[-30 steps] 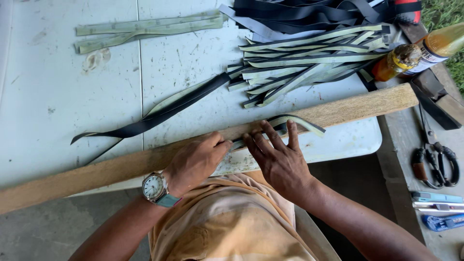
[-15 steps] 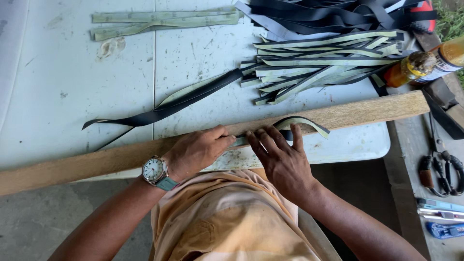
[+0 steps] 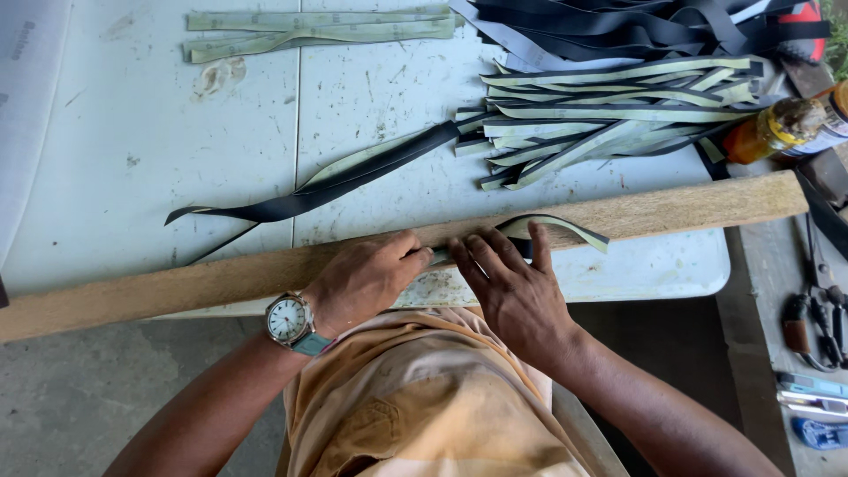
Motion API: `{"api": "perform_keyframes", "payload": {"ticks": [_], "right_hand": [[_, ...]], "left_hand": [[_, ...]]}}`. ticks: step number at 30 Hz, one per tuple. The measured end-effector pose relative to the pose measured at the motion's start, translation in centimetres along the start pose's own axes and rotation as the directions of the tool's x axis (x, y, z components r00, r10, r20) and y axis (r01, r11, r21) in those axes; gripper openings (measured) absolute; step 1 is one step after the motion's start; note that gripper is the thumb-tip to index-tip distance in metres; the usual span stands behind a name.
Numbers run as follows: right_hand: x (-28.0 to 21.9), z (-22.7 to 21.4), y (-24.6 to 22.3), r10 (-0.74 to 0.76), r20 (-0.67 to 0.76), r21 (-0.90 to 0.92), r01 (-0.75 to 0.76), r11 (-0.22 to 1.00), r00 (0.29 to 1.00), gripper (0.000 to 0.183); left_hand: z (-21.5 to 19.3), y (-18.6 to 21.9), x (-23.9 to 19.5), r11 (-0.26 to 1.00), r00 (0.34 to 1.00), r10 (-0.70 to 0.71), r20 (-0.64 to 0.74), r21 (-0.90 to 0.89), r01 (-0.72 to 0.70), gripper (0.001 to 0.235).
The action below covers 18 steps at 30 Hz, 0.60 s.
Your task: The person repeatedly rubs long black and light-colored rubber strips against a wooden block on a white table. They pick up individual strips, rub them along the block, and place them back into a growing pile. The process is continuous and repetitive throughout the clip.
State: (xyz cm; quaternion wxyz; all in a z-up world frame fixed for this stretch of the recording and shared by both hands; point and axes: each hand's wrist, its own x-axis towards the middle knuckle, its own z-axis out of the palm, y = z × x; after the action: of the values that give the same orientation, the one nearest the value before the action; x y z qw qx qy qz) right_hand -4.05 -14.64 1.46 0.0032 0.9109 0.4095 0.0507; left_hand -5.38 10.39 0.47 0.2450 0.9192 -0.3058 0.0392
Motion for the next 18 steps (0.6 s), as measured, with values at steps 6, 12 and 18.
{"api": "perform_keyframes", "payload": {"ticks": [6,12,18], "right_hand": [[0.4,-0.4,-0.2,-0.025,0.069,-0.08,0.03,0.996,0.997,0.066],[0.9,-0.4,-0.9,-0.025,0.136,-0.143,0.045,0.989,0.99,0.072],[0.9,-0.6,-1.0,-0.022,0.076,-0.087,0.028,0.996,0.997,0.08]], "left_hand": [[0.0,-0.1,-0.6,0.999,0.997,0.03,-0.067,0.014,-0.029,0.023],[2.1,0.5,-1.4,0.996,0.991,-0.037,-0.127,0.078,0.047,0.026],[0.6,2.4,-3.6,0.968,0.962,-0.181,-0.204,0.133,0.211,0.031]]}}
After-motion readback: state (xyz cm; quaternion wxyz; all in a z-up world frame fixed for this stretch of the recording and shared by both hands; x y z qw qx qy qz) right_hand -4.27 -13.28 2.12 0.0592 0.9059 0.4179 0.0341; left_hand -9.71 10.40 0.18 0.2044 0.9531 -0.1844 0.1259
